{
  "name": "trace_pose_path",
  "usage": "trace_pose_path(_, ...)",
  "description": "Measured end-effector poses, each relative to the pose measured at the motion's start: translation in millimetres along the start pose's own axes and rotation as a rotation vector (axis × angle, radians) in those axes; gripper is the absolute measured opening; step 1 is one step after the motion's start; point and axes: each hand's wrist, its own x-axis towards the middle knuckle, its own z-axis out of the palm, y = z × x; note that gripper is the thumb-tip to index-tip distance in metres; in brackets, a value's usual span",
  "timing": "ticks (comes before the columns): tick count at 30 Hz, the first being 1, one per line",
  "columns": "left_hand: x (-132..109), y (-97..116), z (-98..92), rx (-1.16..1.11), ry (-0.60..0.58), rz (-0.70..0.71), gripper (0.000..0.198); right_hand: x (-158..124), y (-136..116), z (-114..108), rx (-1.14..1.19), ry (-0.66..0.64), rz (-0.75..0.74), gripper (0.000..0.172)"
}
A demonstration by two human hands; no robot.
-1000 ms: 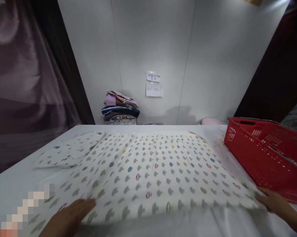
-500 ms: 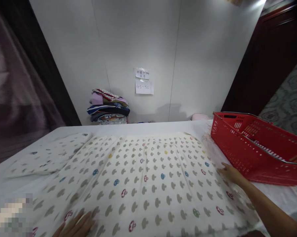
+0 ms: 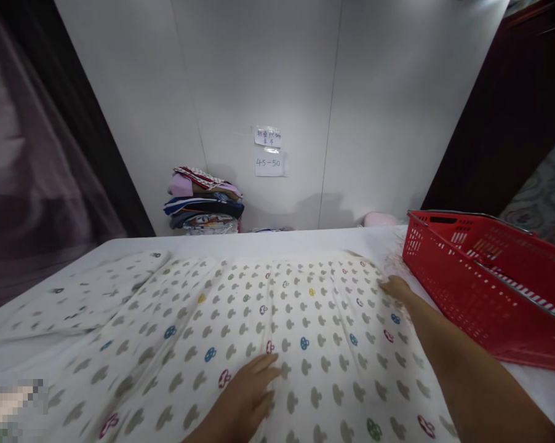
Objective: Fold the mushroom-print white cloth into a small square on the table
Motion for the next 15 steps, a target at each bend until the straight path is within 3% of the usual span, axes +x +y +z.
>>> trace_pose_path(4, 28, 29, 8.2, -0.178, 0.029, -0.045, 0.028, -10, -26, -6, 0.043, 0.092, -0.124, 0.02)
trace_pose_path(7, 56, 46, 12.2, -0.393, -0.002, -0.16, 0.032, -38, -60, -6, 0.062, 0.101, -0.246, 0.025)
trace_pose_path(10, 86, 64, 17.9, -0.729, -0.031, -0.279, 0.051, -95, -101, 4, 0.043, -0.017, -0.437, 0.026)
trace_pose_path(12, 100, 72, 23.5, -1.022, -0.013, -0.359, 0.067, -145, -125, 14, 0.017, -0.168, -0.587, 0.022)
trace_pose_path(15, 103, 75, 34.0, -1.436, 0.014, -0.386, 0.079, -212, -145, 24, 0.069, -0.444, -0.698, 0.03)
